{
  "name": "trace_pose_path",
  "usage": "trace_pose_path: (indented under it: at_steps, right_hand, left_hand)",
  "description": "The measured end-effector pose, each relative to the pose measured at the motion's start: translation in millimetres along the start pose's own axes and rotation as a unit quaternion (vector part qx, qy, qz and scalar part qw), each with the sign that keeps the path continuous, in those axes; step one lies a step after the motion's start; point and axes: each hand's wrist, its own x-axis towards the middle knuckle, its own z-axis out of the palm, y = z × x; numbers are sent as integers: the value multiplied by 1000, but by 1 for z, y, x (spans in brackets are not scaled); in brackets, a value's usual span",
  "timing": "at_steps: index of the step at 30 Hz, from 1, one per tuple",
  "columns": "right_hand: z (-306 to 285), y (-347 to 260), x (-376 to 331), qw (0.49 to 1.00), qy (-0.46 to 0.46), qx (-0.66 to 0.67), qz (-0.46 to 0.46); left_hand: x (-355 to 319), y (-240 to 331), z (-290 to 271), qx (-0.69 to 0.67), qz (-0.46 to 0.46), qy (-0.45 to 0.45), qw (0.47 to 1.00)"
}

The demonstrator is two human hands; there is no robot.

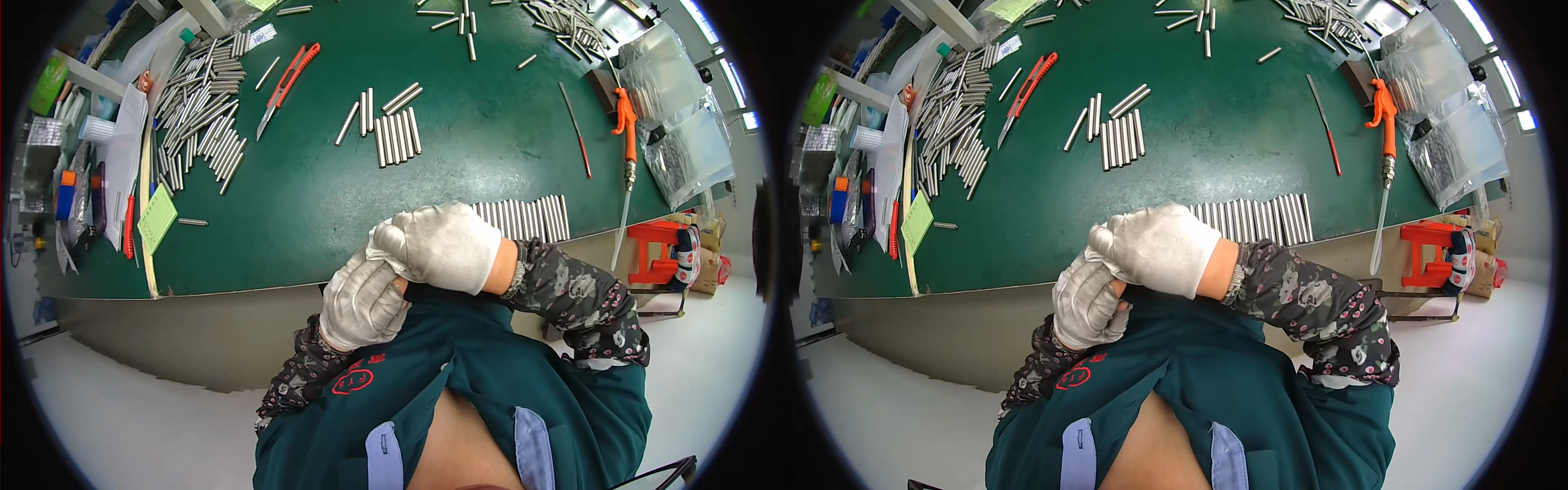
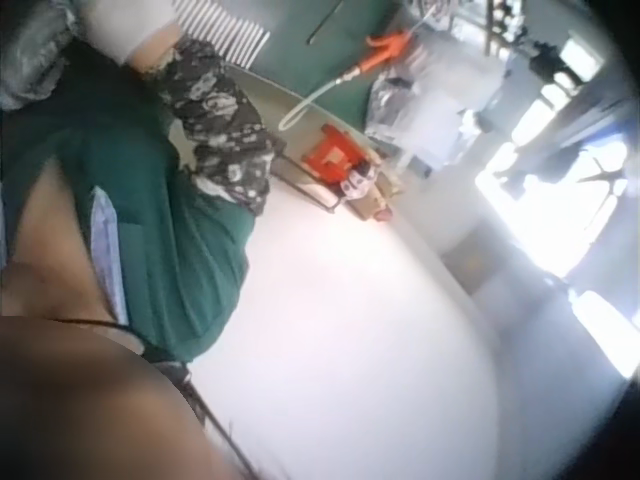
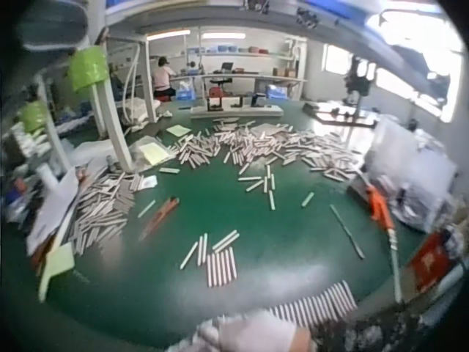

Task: Organizing small metal pins into rows on a workbench, cleaning them with a cloth, and using an air blow gun to remove debris.

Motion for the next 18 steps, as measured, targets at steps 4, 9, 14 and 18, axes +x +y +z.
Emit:
trace_pose_path:
  at_steps: [4, 9, 14, 18]
  right_hand:
    - [-8, 22, 14, 895, 103, 403, 162]
    - [5, 7, 7, 996, 78, 16, -43]
    - [20, 26, 10, 939, 170, 296, 36]
    - [-4, 66, -9, 572, 217, 772, 170]
  left_hand:
    - [7, -3, 5, 14, 20, 17, 1000]
    - [13, 1, 3, 32, 21, 17, 999]
    - [11, 0, 5, 41, 27, 11, 999]
    - [15, 0, 7, 43, 46, 14, 998]
